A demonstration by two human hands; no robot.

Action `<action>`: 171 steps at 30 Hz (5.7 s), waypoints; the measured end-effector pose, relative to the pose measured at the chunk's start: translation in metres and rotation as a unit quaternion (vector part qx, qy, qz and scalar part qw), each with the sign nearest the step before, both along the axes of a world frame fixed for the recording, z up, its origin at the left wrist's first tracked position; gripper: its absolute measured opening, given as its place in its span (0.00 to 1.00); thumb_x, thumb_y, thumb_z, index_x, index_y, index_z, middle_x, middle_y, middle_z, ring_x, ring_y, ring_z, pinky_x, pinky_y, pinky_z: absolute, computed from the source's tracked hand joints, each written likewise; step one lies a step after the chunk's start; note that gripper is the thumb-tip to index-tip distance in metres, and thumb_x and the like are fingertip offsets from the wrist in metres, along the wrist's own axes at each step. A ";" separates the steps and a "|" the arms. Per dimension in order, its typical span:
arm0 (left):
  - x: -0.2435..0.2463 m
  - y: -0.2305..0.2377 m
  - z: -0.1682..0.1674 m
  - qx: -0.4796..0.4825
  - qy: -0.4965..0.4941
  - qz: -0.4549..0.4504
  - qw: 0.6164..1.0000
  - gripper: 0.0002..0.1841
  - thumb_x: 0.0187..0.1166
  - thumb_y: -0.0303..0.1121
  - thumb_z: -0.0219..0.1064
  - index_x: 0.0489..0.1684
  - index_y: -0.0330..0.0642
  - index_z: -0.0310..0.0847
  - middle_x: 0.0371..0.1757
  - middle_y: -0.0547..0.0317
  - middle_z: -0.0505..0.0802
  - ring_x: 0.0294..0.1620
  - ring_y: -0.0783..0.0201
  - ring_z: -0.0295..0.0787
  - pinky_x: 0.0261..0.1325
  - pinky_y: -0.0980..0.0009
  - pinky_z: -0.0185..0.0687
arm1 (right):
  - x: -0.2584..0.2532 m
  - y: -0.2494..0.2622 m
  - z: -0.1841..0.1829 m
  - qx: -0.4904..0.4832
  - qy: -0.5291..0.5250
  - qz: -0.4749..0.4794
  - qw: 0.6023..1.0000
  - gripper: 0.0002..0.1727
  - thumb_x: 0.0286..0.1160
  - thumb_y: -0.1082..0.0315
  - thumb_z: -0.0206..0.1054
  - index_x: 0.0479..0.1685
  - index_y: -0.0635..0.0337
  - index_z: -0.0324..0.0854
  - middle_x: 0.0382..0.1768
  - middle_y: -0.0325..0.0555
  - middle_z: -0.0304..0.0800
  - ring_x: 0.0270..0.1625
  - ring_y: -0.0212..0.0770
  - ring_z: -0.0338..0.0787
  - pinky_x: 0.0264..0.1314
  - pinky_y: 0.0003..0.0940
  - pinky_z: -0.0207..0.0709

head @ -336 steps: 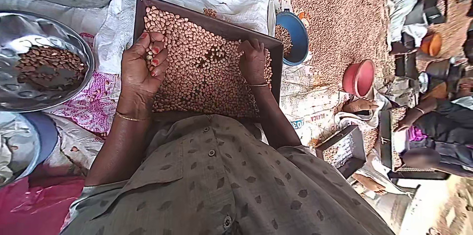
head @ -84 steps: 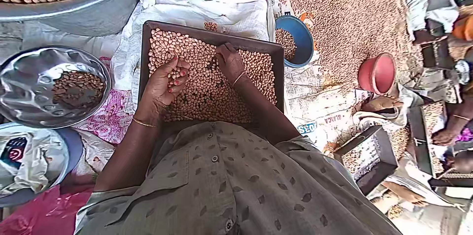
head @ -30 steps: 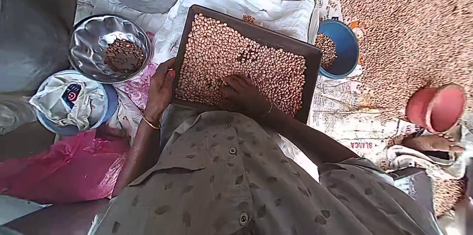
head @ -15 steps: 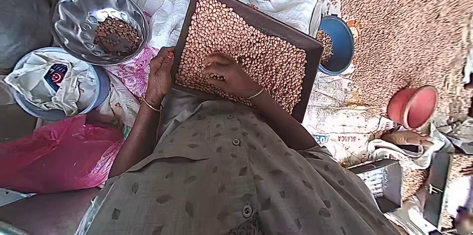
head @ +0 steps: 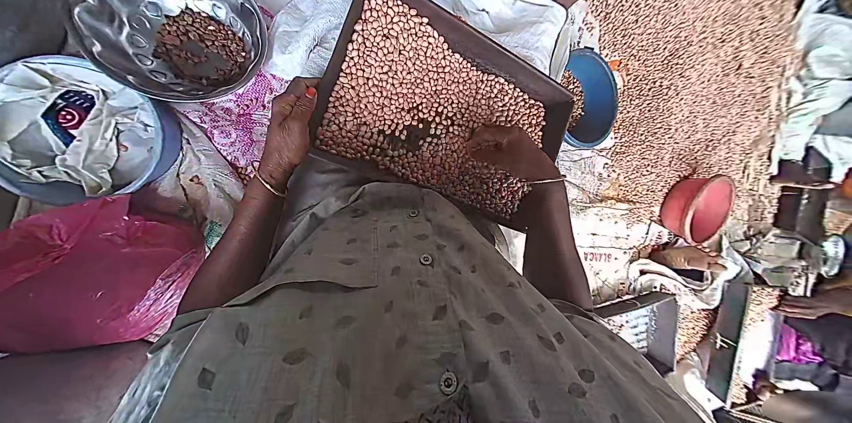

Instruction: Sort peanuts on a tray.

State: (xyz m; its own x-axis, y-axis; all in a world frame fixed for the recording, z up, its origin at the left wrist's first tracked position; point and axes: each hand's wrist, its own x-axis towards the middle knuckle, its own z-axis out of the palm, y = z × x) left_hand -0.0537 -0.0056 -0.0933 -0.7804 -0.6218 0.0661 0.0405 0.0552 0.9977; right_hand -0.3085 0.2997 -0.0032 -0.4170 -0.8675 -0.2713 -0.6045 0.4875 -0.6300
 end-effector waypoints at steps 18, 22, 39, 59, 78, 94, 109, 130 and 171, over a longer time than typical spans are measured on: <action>0.000 0.000 -0.004 0.006 0.007 0.010 1.000 0.20 0.93 0.35 0.43 0.61 0.38 0.81 0.47 0.68 0.89 0.47 0.84 0.85 0.57 0.80 0.82 | 0.038 -0.041 -0.022 -0.049 -0.286 0.185 0.939 0.10 0.74 0.71 0.68 0.43 0.68 0.93 0.48 0.46 0.96 0.54 0.33 0.92 0.64 0.31 0.83; -0.001 0.000 -0.005 0.005 0.003 0.005 1.000 0.20 0.94 0.35 0.42 0.62 0.37 0.81 0.47 0.66 0.89 0.46 0.83 0.85 0.56 0.79 0.82 | 0.007 -0.025 -0.021 -0.071 -0.279 0.020 0.957 0.08 0.79 0.70 0.67 0.37 0.63 0.89 0.28 0.34 0.94 0.29 0.26 0.92 0.36 0.25 0.88; 0.003 0.002 0.010 -0.245 -0.053 0.090 0.964 0.18 0.89 0.30 0.49 0.67 0.29 0.79 0.63 0.37 0.87 0.59 0.52 0.87 0.64 0.61 0.81 | 0.066 -0.167 -0.058 -0.176 0.182 0.010 0.967 0.08 0.76 0.72 0.67 0.44 0.67 0.88 0.46 0.59 0.92 0.41 0.54 0.93 0.44 0.50 0.86; 0.032 -0.002 0.055 0.433 0.101 0.027 0.895 0.19 0.91 0.27 0.40 0.47 0.44 0.82 0.32 0.68 0.87 0.21 0.81 0.76 0.23 0.88 0.71 | 0.092 -0.168 -0.053 -0.135 0.141 0.093 0.976 0.10 0.73 0.76 0.69 0.50 0.67 0.90 0.53 0.61 0.88 0.51 0.55 0.92 0.54 0.49 0.87; 0.030 0.002 0.060 0.310 0.094 0.062 0.944 0.20 0.94 0.30 0.41 0.48 0.44 0.84 0.35 0.68 0.90 0.28 0.78 0.84 0.31 0.84 0.80 | 0.099 -0.166 -0.040 -0.012 0.225 0.082 0.971 0.11 0.76 0.69 0.66 0.50 0.64 0.89 0.45 0.59 0.93 0.45 0.61 0.94 0.44 0.60 0.84; 0.029 0.004 0.069 0.376 0.038 -0.045 0.925 0.28 0.96 0.41 0.30 0.57 0.42 0.82 0.39 0.63 0.91 0.25 0.78 0.81 0.27 0.85 0.75 | 0.102 -0.189 -0.017 -0.293 -0.011 0.055 0.954 0.11 0.77 0.77 0.66 0.54 0.74 0.87 0.48 0.58 0.93 0.46 0.40 0.94 0.54 0.33 0.88; 0.019 0.000 0.048 0.375 0.113 0.074 0.917 0.20 0.94 0.30 0.38 0.47 0.46 0.82 0.31 0.69 0.87 0.18 0.80 0.74 0.17 0.87 0.67 | 0.010 -0.133 0.018 -0.537 -0.145 -0.319 0.768 0.08 0.88 0.74 0.54 0.51 0.66 0.80 0.37 0.44 0.92 0.36 0.38 0.94 0.44 0.36 0.92; 0.013 0.006 0.049 0.294 0.077 0.066 0.950 0.20 0.94 0.32 0.40 0.48 0.47 0.83 0.32 0.71 0.88 0.19 0.80 0.76 0.19 0.86 0.70 | 0.052 -0.111 -0.050 -0.084 0.186 0.002 0.979 0.08 0.78 0.74 0.65 0.45 0.69 0.89 0.49 0.62 0.91 0.55 0.59 0.92 0.62 0.52 0.84; 0.014 -0.010 0.045 0.464 0.217 -0.124 0.850 0.16 0.95 0.34 0.41 0.47 0.51 0.79 0.19 0.75 0.77 0.11 0.82 0.67 0.14 0.89 0.63 | 0.127 -0.178 -0.036 -0.089 0.065 0.311 0.944 0.24 0.69 0.85 0.58 0.57 0.57 0.92 0.65 0.52 0.88 0.76 0.56 0.78 0.78 0.52 0.69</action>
